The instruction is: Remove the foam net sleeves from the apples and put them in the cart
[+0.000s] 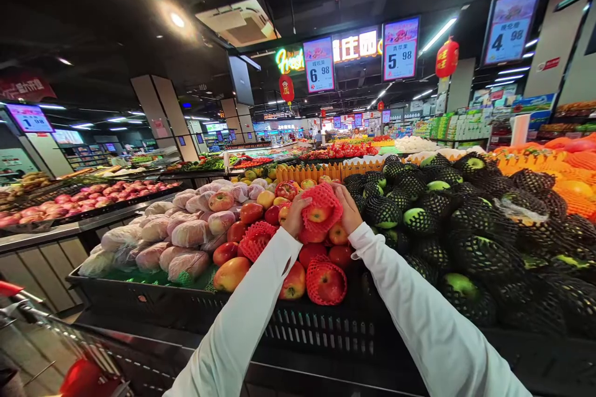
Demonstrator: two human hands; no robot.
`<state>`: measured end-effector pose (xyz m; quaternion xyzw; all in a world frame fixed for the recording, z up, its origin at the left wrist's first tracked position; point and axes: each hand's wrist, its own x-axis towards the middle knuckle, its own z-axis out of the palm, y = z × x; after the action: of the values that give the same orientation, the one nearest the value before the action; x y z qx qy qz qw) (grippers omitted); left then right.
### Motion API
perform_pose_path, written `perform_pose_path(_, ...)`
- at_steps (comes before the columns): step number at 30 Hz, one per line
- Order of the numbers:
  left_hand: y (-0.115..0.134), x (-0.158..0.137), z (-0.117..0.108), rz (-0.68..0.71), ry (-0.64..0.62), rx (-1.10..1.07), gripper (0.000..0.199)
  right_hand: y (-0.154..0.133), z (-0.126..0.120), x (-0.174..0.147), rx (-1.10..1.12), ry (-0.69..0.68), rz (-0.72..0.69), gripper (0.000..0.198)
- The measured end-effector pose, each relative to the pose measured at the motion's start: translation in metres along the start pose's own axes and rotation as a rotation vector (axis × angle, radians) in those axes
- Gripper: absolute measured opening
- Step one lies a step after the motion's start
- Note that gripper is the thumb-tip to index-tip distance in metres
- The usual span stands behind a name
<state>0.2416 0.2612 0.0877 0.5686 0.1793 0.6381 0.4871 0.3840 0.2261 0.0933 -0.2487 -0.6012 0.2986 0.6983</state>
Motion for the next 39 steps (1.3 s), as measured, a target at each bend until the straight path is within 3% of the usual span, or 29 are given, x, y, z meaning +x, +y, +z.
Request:
perform_pose_path(3, 0.011, -0.006, 0.005, 0.05, -0.073, 0.071, 0.031, -0.002, -0.002, 0.002, -0.036, -0.003, 0.026, 0.048)
perform_pose_path(8, 0.021, -0.01, 0.011, 0.055, -0.084, 0.031, 0.032, -0.006, -0.006, 0.002, -0.114, -0.001, -0.063, 0.05)
perform_pose_path(16, 0.025, -0.007, 0.017, 0.014, 0.007, 0.052, 0.023, -0.015, -0.004, -0.002, -0.23, 0.011, -0.233, 0.047)
perform_pose_path(19, 0.025, -0.006, 0.017, 0.028, -0.011, 0.1, 0.028, -0.015, -0.005, 0.002, -0.13, 0.04, -0.182, 0.039)
perform_pose_path(24, 0.018, -0.008, 0.007, -0.007, -0.031, 0.069, 0.027, -0.004, -0.006, 0.009, 0.0, 0.153, -0.015, 0.05)
perform_pose_path(28, 0.003, -0.001, -0.004, -0.058, 0.032, 0.005, 0.017, 0.0, -0.007, 0.008, -0.144, 0.116, -0.012, 0.049)
perform_pose_path(33, -0.006, 0.007, -0.003, -0.024, 0.081, -0.079, 0.021, -0.012, -0.007, 0.0, -0.369, 0.222, -0.191, 0.035)
perform_pose_path(37, 0.007, 0.004, 0.009, -0.032, 0.106, -0.126, 0.031, -0.017, -0.001, -0.008, -0.343, 0.034, -0.2, 0.039)
perform_pose_path(39, 0.013, 0.003, 0.012, -0.056, 0.094, -0.117, 0.039, -0.013, 0.001, -0.01, -0.409, -0.056, -0.205, 0.056)
